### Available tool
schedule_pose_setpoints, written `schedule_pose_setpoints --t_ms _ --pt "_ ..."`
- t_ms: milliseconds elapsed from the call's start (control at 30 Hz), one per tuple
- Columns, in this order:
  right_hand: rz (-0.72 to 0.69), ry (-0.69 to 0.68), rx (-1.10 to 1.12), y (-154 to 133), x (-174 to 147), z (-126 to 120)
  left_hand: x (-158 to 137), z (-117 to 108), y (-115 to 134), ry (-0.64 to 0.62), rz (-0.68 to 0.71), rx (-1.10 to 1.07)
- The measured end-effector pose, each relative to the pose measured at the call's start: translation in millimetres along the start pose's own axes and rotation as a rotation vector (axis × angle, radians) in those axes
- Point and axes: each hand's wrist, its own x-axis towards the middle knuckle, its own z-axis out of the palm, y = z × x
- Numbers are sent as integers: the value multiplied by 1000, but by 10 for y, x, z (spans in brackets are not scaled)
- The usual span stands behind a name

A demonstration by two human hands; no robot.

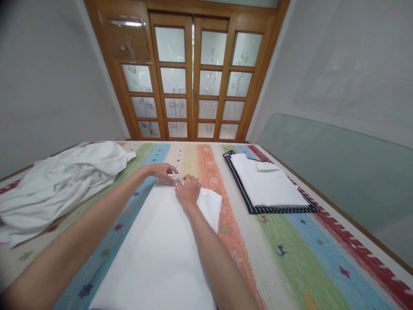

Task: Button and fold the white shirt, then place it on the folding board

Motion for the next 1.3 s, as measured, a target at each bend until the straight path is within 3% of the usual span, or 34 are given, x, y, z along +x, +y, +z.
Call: schedule_pose_setpoints --t_ms 100,267,467,600,700,800,933,1033,1133,1200,1300 --pt "0 -41 -49 26 9 6 27 7 13 51 21 12" --pt "-23 -94 -137 20 9 -1 -27 31 -42 22 85 -165" --pt "-83 -178 -138 10 32 -33 -123 67 -71 152 58 -339" --pt "-86 -228 -81 34 48 -45 -311 128 -68 264 -8 -465" --pt "-77 -226 -4 45 51 -43 -463 229 -102 388 -150 -586" --pt "-63 -211 36 52 52 -34 -581 404 -128 577 -240 -471" --pt "-32 -195 5 58 58 -19 -785 747 -15 830 -89 -65" --pt "-34 -202 -42 48 60 -16 -1036 1040 166 766 114 122" --pt "-78 -222 -116 32 64 -20 -1344 1298 328 543 256 264" --pt "-112 -244 -149 36 81 -33 -1542 1428 400 417 291 356" --pt "-174 -304 -149 98 153 -94 -1764 1553 466 372 263 430"
